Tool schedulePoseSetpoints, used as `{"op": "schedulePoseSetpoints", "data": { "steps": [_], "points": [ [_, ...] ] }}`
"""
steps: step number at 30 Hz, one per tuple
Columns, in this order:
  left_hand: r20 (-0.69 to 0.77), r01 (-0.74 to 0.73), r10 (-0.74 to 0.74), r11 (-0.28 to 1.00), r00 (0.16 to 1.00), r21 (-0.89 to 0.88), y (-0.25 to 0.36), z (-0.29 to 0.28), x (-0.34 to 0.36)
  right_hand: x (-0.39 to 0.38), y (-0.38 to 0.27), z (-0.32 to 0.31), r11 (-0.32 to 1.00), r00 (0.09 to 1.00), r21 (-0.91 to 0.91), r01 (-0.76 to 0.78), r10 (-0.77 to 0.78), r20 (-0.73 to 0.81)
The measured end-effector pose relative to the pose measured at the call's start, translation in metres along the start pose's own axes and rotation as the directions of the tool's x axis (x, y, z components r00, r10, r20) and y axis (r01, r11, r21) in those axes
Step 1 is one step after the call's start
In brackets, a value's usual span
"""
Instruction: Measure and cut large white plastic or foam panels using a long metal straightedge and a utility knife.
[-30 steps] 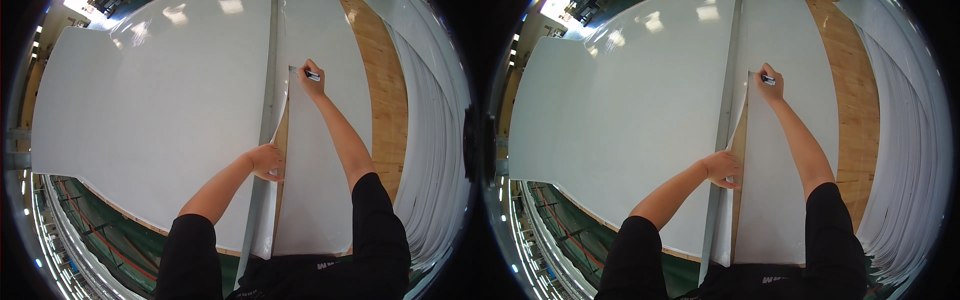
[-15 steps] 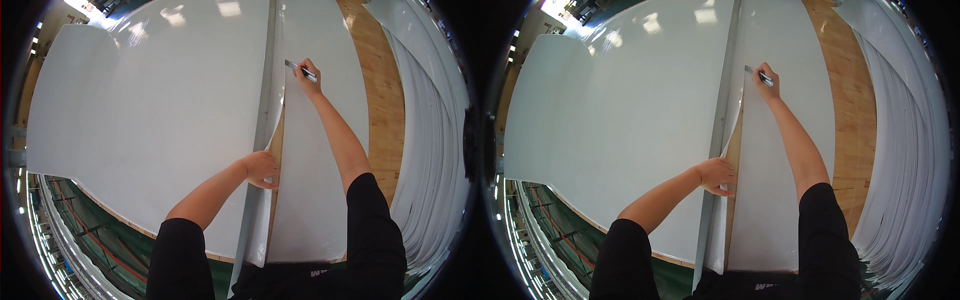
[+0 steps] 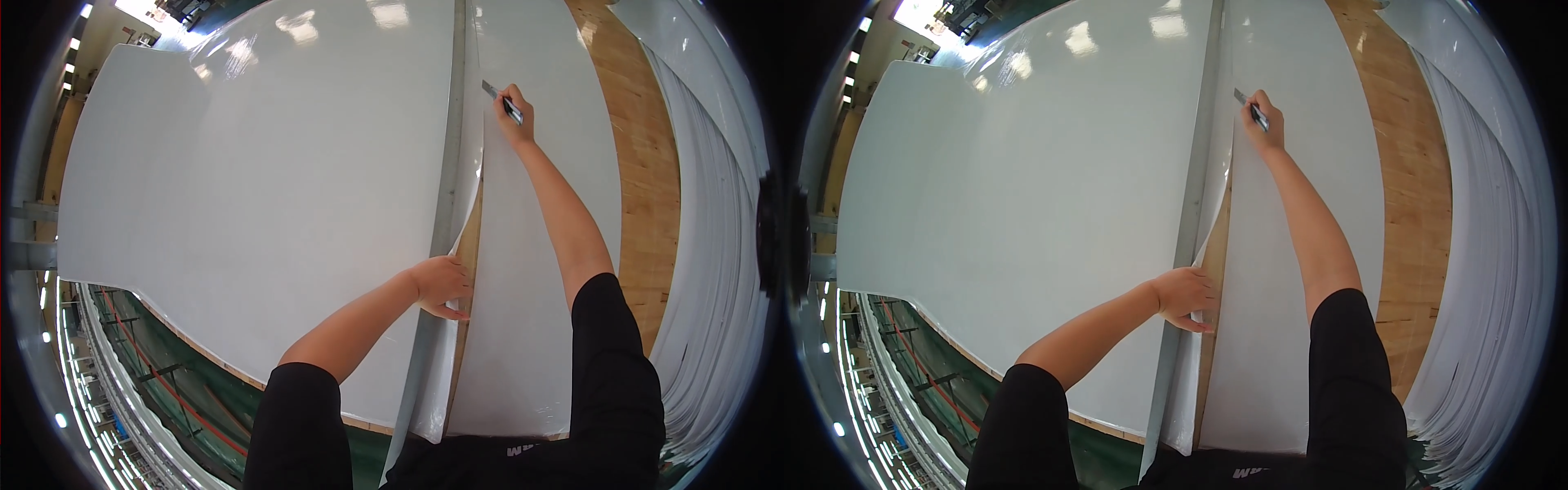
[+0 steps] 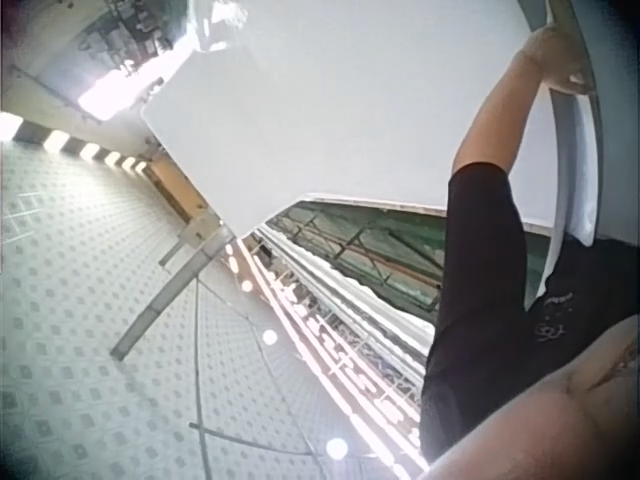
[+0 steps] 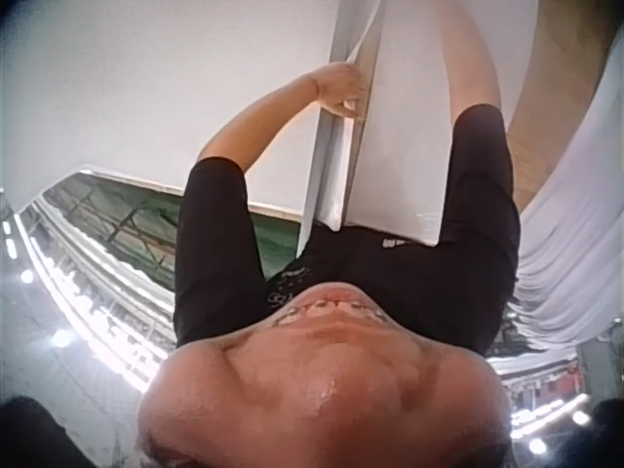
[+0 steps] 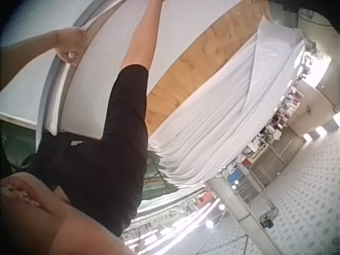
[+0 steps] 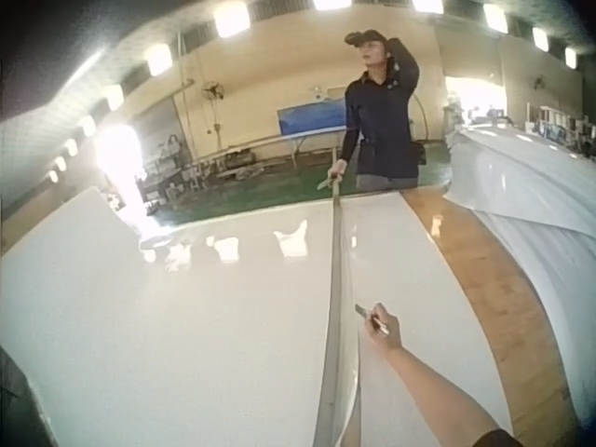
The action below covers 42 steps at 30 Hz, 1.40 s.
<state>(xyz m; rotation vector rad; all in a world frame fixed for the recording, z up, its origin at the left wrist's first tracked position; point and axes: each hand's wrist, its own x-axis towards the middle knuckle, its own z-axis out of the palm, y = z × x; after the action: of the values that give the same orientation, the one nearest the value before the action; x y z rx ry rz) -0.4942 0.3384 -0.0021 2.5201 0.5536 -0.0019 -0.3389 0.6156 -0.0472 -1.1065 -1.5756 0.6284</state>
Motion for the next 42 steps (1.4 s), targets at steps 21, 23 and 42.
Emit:
{"op": "schedulePoseSetpoints", "data": {
  "steps": [21, 23, 42],
  "points": [
    [-0.061, -0.062, 0.075, 0.978, 0.995, 0.2, 0.012, 0.01, 0.009, -0.401, -0.147, -0.315, 0.725, 0.994, -0.68, 0.107, -0.084, 0.067],
    [-0.09, -0.093, 0.119, 0.963, 0.989, 0.253, 0.022, 0.014, 0.002, -0.442, -0.162, -0.362, 0.647, 0.987, -0.762, 0.034, 0.097, 0.126],
    [-0.464, 0.705, -0.546, 0.638, 0.698, 0.31, 0.074, 0.036, -0.011, -0.502, -0.176, -0.37, 0.661, 0.787, -0.429, -0.616, 0.489, -0.377]
  ]
}}
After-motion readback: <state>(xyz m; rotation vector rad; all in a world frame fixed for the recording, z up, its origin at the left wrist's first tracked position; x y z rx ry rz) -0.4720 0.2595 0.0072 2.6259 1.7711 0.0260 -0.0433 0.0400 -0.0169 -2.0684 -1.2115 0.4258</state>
